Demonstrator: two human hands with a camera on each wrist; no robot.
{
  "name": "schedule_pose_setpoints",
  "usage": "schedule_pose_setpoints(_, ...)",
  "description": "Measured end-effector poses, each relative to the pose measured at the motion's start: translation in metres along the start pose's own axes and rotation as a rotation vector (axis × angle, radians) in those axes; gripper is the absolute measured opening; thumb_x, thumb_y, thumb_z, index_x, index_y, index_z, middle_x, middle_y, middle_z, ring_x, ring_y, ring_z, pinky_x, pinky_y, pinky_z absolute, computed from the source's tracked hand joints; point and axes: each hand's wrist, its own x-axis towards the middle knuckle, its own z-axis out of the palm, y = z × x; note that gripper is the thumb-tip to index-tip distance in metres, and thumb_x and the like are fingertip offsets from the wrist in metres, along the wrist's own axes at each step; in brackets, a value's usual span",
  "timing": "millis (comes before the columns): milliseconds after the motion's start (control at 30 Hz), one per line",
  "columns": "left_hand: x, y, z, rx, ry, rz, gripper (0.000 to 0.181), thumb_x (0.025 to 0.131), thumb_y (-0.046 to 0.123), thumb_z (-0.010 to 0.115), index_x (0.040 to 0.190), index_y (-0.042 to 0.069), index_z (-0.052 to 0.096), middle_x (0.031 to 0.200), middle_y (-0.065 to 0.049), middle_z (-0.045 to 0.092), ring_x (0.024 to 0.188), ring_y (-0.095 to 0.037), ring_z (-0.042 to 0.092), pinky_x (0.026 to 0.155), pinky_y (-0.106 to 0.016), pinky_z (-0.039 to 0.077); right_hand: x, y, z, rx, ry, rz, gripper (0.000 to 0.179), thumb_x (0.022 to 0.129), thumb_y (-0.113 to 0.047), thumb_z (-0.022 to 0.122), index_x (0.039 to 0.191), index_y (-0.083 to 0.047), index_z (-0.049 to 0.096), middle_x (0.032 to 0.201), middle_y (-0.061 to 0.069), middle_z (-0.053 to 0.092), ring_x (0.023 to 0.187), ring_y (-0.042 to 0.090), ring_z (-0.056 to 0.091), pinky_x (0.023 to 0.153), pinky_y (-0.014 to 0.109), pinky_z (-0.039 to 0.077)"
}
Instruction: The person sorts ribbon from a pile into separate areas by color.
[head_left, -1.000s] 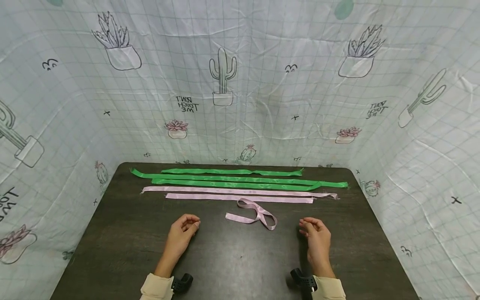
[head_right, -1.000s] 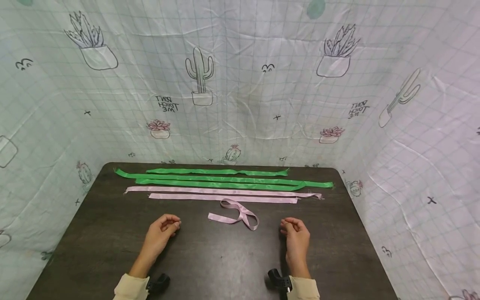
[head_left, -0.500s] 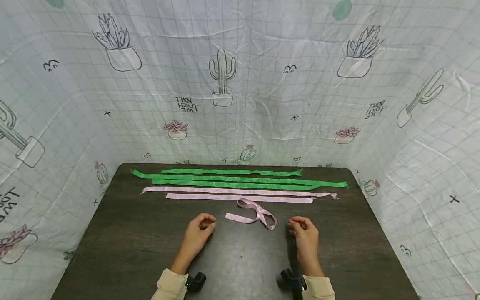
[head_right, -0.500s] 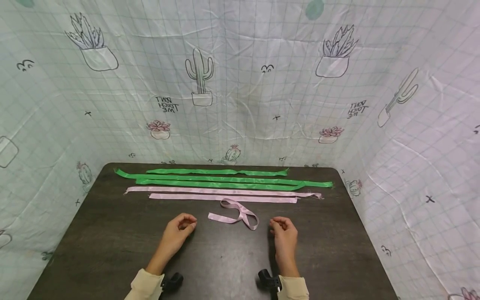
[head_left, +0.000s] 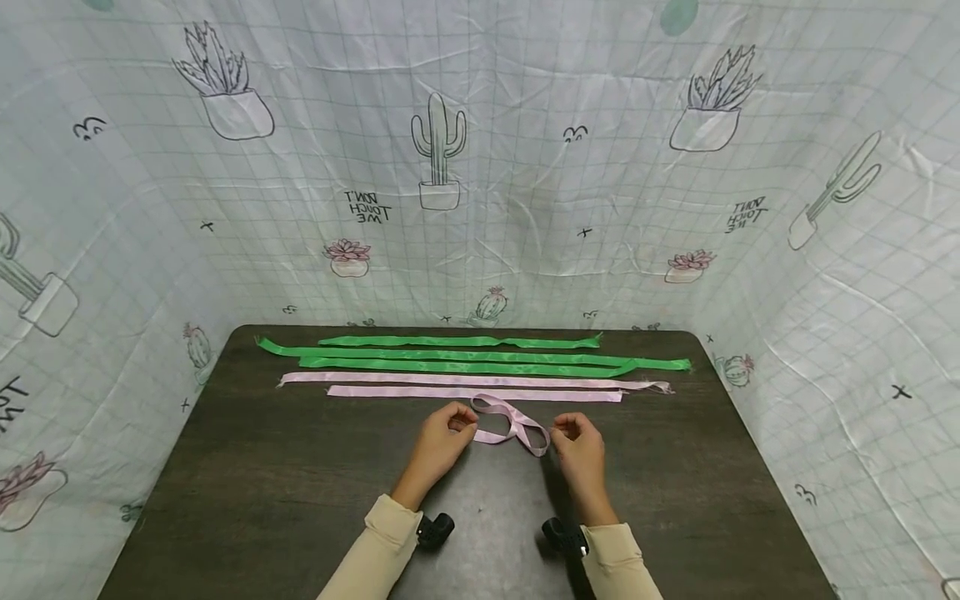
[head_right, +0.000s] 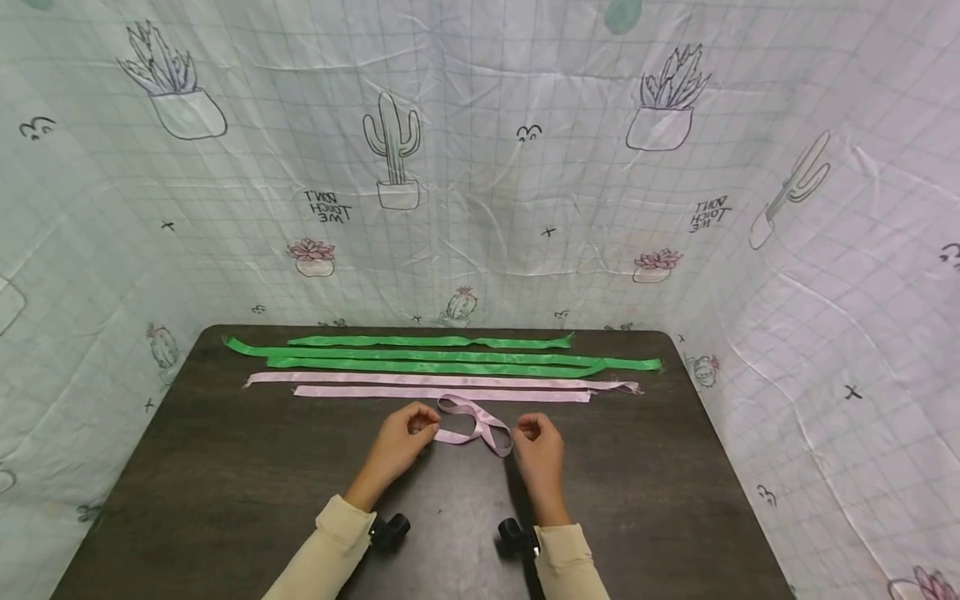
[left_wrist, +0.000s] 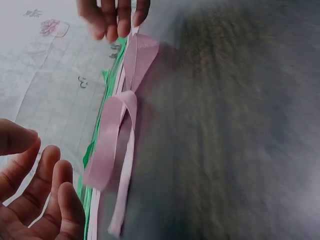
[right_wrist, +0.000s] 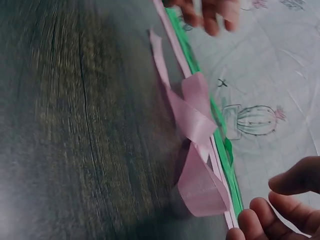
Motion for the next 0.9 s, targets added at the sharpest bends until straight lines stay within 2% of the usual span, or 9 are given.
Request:
schedule_pose_setpoints(267,0.025,0.011,0.020,0.026,-0.054,0.054,0.005,0.094,0.006,0.072,0.099,0.007,0.073,0.096,-0.008,0.074,0.085,-0.014,0.067,0.076,-0.026,0.053,0.013,0.006,0.018,-0.183,-0.049,-0.139,0.015,0.080,0.007,0.068,0.094,0.003,0.070,0.089,0.018,0.071,0.081,0.025,0.064,0.068,0.028,0.048)
schedule_pose_setpoints(400,0.031,0.012,0.028,0.048,-0.074,0.060,0.007,0.093,0.004,0.071,0.100,0.006,0.074,0.095,-0.007,0.075,0.084,-0.012,0.067,0.076,-0.024,0.052,0.018,0.011,0.023,-0.287,-0.076,-0.218,0.016,0.077,0.006,0.068,0.092,0.002,0.070,0.088,0.016,0.067,0.081,0.028,0.062,0.073,0.038,0.050)
schedule_pose_setpoints(533,0.034,0.012,0.034,0.055,-0.087,0.068,0.007,0.093,0.003,0.072,0.100,0.004,0.074,0.093,-0.007,0.075,0.081,-0.010,0.065,0.074,-0.022,0.052,0.023,0.015,0.027,-0.362,-0.090,-0.285,0.013,0.075,0.007,0.068,0.086,0.001,0.069,0.082,0.014,0.063,0.076,0.029,0.058,0.070,0.042,0.047)
schedule_pose_setpoints(767,0.038,0.013,0.043,0.090,-0.116,0.065,0.009,0.091,0.002,0.072,0.100,0.005,0.074,0.090,-0.006,0.074,0.078,-0.005,0.062,0.071,-0.021,0.052,0.026,0.013,0.028,-0.385,-0.086,-0.319,0.008,0.079,0.006,0.069,0.076,-0.002,0.068,0.077,0.012,0.062,0.074,0.028,0.058,0.067,0.042,0.047)
schedule_pose_setpoints(900,0.040,0.015,0.045,0.089,-0.124,0.061,0.012,0.090,0.000,0.072,0.101,0.003,0.075,0.093,-0.007,0.073,0.082,-0.009,0.064,0.074,-0.021,0.052,0.027,0.006,0.025,-0.355,-0.066,-0.355,0.012,0.079,0.008,0.071,0.073,-0.002,0.066,0.075,0.012,0.061,0.072,0.027,0.057,0.066,0.040,0.046)
